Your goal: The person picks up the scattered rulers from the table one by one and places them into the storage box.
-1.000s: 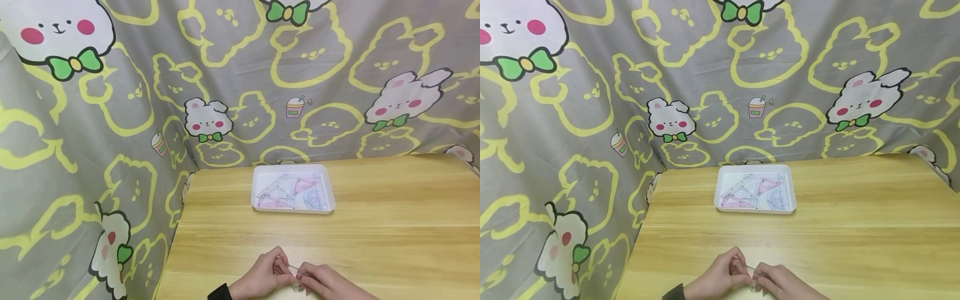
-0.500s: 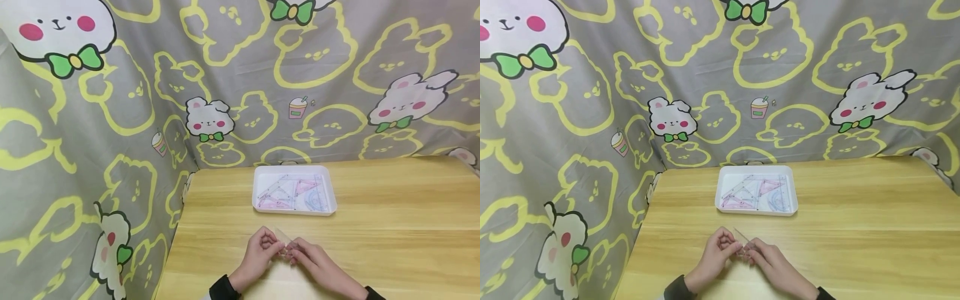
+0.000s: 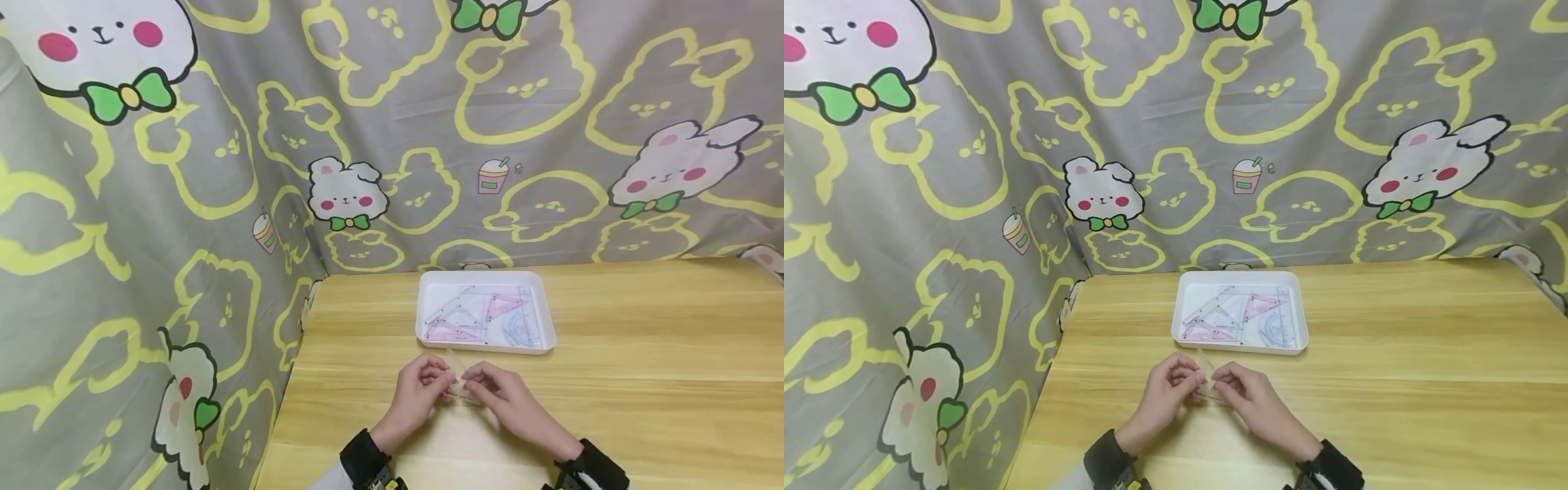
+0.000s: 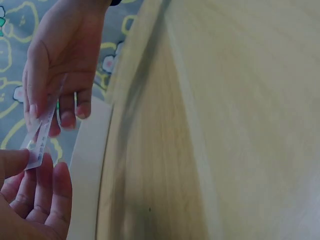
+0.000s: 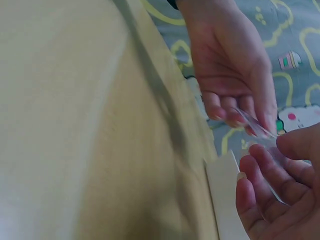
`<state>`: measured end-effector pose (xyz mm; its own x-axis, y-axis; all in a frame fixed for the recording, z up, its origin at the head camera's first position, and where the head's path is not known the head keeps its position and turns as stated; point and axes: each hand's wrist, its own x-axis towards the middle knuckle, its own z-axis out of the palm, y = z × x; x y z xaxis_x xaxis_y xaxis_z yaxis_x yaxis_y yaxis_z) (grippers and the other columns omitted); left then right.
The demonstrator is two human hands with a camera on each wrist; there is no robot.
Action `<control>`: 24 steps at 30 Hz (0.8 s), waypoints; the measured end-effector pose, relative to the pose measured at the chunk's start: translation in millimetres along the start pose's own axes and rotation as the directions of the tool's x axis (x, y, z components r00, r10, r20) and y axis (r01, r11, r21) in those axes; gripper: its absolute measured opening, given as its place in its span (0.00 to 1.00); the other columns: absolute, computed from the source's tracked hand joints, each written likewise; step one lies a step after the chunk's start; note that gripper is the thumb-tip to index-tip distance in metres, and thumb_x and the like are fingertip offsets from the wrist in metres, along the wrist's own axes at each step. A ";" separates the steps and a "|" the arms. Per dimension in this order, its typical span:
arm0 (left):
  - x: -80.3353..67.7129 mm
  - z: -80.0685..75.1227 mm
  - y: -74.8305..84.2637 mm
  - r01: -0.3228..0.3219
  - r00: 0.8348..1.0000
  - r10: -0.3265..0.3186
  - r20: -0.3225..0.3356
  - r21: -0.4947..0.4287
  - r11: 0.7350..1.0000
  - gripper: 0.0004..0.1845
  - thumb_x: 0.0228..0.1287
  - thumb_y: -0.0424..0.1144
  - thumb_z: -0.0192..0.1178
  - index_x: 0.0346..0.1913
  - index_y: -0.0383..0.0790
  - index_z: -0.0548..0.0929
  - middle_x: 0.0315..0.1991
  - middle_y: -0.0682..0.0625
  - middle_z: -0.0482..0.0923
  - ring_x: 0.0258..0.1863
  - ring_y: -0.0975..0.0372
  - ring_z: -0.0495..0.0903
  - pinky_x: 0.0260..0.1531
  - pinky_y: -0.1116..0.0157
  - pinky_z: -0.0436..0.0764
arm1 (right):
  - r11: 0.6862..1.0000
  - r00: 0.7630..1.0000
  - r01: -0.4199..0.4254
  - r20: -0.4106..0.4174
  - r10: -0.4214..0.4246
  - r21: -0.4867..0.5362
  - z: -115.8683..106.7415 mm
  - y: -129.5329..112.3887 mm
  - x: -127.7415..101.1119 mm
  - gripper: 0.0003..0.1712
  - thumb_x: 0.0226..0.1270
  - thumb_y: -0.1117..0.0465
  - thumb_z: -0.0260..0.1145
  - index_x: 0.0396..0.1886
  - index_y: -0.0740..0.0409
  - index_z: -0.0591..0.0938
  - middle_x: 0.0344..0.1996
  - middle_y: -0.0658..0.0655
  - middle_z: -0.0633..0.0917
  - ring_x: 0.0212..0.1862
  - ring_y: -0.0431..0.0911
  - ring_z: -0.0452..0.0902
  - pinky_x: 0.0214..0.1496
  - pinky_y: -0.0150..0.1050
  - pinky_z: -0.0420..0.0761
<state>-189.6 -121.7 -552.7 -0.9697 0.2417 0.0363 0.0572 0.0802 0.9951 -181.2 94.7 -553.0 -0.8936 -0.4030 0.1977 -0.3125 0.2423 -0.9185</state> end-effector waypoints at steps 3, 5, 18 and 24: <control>4.5 -1.2 0.4 0.026 1.000 -0.026 -0.010 0.030 0.999 0.08 0.71 0.33 0.67 0.47 0.33 0.83 0.37 0.36 0.88 0.28 0.66 0.85 0.34 0.57 0.89 | 0.998 0.998 -0.055 -0.031 0.056 0.024 -6.5 1.9 8.3 0.11 0.76 0.64 0.65 0.53 0.64 0.82 0.37 0.54 0.88 0.36 0.42 0.84 0.41 0.36 0.85; 8.0 -2.7 1.1 0.028 1.000 -0.028 -0.007 0.071 0.997 0.07 0.71 0.34 0.68 0.48 0.35 0.85 0.36 0.38 0.88 0.27 0.66 0.84 0.31 0.58 0.89 | 0.993 0.994 -0.100 -0.033 0.102 0.058 -10.9 1.8 14.6 0.14 0.75 0.64 0.67 0.55 0.67 0.81 0.37 0.58 0.87 0.35 0.46 0.84 0.39 0.38 0.85; 42.1 -11.8 15.4 -0.121 0.993 0.111 0.048 0.319 0.940 0.14 0.68 0.42 0.72 0.52 0.39 0.88 0.38 0.44 0.88 0.31 0.66 0.84 0.32 0.69 0.85 | 0.930 0.964 -0.241 -0.046 0.263 0.277 -15.4 -0.8 55.3 0.11 0.72 0.69 0.67 0.47 0.72 0.77 0.34 0.68 0.88 0.33 0.50 0.87 0.39 0.41 0.89; 46.8 -12.9 15.0 -0.225 0.968 0.244 0.056 0.626 0.747 0.28 0.59 0.51 0.79 0.58 0.43 0.84 0.48 0.47 0.85 0.41 0.63 0.82 0.41 0.71 0.80 | 0.914 0.945 -0.256 -0.118 0.305 0.313 -17.7 1.8 68.6 0.11 0.72 0.70 0.66 0.46 0.73 0.75 0.34 0.66 0.89 0.34 0.49 0.89 0.42 0.40 0.89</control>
<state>-237.2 -121.7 -534.9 -0.9114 0.3077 0.2732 0.4094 0.6112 0.6774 -248.7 83.1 -535.0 -0.9778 -0.2026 -0.0530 0.0441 0.0483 -0.9979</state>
